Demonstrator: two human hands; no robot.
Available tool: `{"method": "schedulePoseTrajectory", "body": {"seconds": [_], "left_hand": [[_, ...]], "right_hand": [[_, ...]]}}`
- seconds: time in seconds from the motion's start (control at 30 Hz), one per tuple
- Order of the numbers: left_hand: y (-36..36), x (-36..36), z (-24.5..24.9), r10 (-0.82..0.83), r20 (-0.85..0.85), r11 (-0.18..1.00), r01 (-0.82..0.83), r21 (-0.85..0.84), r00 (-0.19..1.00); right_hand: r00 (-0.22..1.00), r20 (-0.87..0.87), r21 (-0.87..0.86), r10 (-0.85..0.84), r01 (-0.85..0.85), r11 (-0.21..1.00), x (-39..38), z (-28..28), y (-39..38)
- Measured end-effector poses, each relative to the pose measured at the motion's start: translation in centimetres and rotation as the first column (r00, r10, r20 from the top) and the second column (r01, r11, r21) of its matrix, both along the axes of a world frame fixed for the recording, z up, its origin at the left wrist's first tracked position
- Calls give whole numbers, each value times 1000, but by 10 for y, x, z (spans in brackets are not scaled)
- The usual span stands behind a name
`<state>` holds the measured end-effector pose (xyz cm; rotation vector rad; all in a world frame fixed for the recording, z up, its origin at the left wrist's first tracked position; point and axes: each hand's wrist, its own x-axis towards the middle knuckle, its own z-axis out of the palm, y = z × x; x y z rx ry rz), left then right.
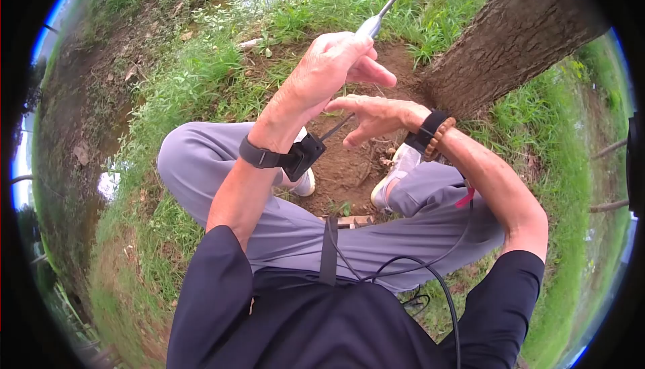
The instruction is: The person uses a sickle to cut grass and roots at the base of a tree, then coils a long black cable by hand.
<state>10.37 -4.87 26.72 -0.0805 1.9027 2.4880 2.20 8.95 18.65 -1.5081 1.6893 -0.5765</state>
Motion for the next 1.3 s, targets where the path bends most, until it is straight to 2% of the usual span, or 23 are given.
{"method": "schedulePoseTrajectory", "body": {"seconds": [0.03,0.1,0.13,0.2,0.23,0.3,0.37,0.43,0.5,0.53,0.57,0.63,0.7,0.73,0.8,0.83,0.9,0.97,1.07,1.1,1.2,1.27,1.3], "left_hand": [[-2,0,4,6,-3,1000,-6,-4,1000],[-5,2,14,-2,-51,1000,3,13,999],[-10,2,19,1,-75,1000,-1,7,997],[-21,3,27,6,-112,1000,-5,11,994],[-26,3,32,5,-146,1000,-3,18,989],[-37,5,40,27,-158,1000,-27,5,987],[-48,5,43,76,-209,992,-96,-86,975],[-62,-1,34,104,-200,985,-129,-117,974],[-76,-10,8,173,-193,960,-209,-185,966],[-82,-15,-7,174,-198,960,-211,-183,965],[-87,-19,-25,218,-117,952,-237,-191,969],[-90,-22,-58,295,50,929,-275,-248,954],[-89,-23,-99,353,233,925,-301,-230,906],[-93,-25,-130,384,248,912,-325,-250,889],[-94,-19,-178,369,423,929,-314,-197,828],[-97,-18,-203,332,491,943,-303,-140,805],[-81,-7,-213,373,568,928,-281,-246,734],[-71,-5,-225,347,579,938,-261,-229,738],[-52,-14,-222,297,530,947,-176,-267,794],[-47,-21,-230,266,510,953,-145,-264,818],[-22,-48,-246,225,503,956,-91,-278,834],[-13,-78,-279,225,243,789,-30,-614,944],[-10,-84,-285,222,247,789,-25,-614,943]], "right_hand": [[1000,-3,-4,6,-6,1000,-3,-7,-3],[997,-37,297,69,-56,953,-12,-22,-7],[997,-36,294,74,-60,954,-15,-23,-2],[993,-103,312,-49,79,947,-23,-24,14],[971,-235,404,-45,140,904,-25,-22,20],[946,-323,469,18,143,871,-40,-34,39],[899,-433,497,59,184,848,-50,-37,53],[948,-299,507,-106,252,824,-64,-32,62],[953,-283,489,-106,239,839,-73,-32,63],[964,-178,447,-197,258,857,-70,-15,61],[958,-64,405,-280,281,870,-65,3,58],[954,-35,390,-299,288,875,-49,45,53],[937,16,253,-349,333,908,-31,77,54],[935,18,255,-354,338,906,-22,87,55],[902,-192,9,-386,395,919,-3,102,56],[896,-244,9,-371,384,923,6,113,55],[869,-295,-51,-398,401,914,20,114,56],[915,-250,-53,-316,313,948,28,107,59],[914,-383,-85,-136,112,990,31,89,63],[921,-381,-3,-84,90,996,32,93,65],[926,-370,-16,-68,67,998,27,90,76],[936,-325,-65,-132,117,991,17,101,82],[937,-321,-65,-136,121,991,14,103,83]]}}
